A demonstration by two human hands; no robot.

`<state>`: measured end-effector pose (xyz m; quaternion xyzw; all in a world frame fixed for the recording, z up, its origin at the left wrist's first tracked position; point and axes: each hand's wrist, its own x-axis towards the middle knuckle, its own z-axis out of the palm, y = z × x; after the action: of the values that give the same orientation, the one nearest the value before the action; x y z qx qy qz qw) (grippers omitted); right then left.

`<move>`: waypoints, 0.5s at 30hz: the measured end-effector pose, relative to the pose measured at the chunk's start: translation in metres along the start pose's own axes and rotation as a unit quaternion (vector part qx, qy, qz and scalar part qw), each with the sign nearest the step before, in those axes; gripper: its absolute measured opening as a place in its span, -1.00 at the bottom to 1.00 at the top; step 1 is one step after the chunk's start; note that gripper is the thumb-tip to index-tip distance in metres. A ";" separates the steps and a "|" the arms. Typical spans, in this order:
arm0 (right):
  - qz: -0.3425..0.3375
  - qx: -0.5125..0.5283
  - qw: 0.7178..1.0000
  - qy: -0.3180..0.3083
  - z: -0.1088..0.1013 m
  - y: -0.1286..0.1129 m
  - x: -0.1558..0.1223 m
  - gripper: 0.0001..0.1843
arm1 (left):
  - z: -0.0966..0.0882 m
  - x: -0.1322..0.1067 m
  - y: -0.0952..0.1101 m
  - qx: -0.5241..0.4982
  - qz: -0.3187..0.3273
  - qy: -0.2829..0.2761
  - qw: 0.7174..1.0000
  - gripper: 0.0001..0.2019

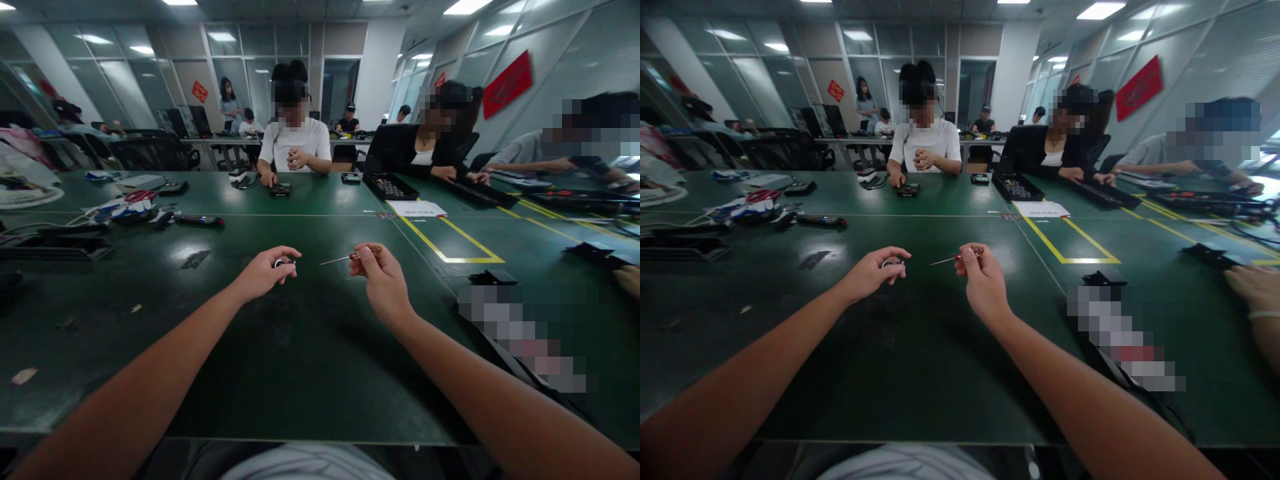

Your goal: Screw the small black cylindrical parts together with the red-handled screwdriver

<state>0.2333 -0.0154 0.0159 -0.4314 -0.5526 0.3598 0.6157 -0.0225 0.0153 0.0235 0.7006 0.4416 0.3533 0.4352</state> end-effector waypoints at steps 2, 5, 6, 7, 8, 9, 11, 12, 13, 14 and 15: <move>-0.003 0.001 1.000 0.000 0.000 -0.001 0.000 -0.74 | -0.008 0.003 -0.004 -0.050 -0.014 0.048 0.998 -0.72; -0.004 0.003 1.000 0.004 0.000 -0.002 0.001 -0.75 | -0.021 0.003 -0.010 -0.120 -0.039 0.121 0.985 -0.76; -0.003 0.004 1.000 0.005 0.001 -0.002 0.001 -0.75 | -0.026 0.001 -0.012 -0.135 -0.046 0.144 0.979 -0.78; -0.001 0.006 1.000 0.004 0.001 -0.003 0.001 -0.75 | -0.031 -0.001 -0.014 -0.148 -0.054 0.165 0.974 -0.79; 0.000 0.008 1.000 0.003 0.001 -0.003 0.001 -0.75 | -0.037 -0.004 -0.016 -0.161 -0.067 0.189 0.966 -0.81; 0.001 0.009 1.000 0.002 0.002 -0.004 0.001 -0.75 | -0.043 -0.008 -0.017 -0.174 -0.083 0.214 0.958 -0.84; 0.002 0.008 1.000 0.002 0.002 -0.005 0.001 -0.76 | -0.058 -0.018 -0.017 -0.202 -0.112 0.260 0.938 -0.90; 0.002 0.006 1.000 0.003 0.002 -0.005 0.001 -0.76 | -0.066 -0.023 -0.016 -0.212 -0.120 0.274 0.931 -0.92; 0.001 0.005 1.000 0.003 0.002 -0.005 0.001 -0.76 | -0.075 -0.029 -0.015 -0.218 -0.124 0.284 0.925 -0.93; -0.001 0.003 1.000 0.003 0.002 -0.005 0.001 -0.76 | -0.085 -0.035 -0.013 -0.222 -0.126 0.297 0.920 -0.94; -0.002 0.001 1.000 0.003 0.001 -0.006 0.001 -0.76 | -0.095 -0.041 -0.012 -0.227 -0.129 0.312 0.914 -0.94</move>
<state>0.2320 -0.0160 0.0216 -0.4305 -0.5514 0.3579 0.6185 -0.1248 0.0087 0.0435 0.3742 0.5497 0.5848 0.4646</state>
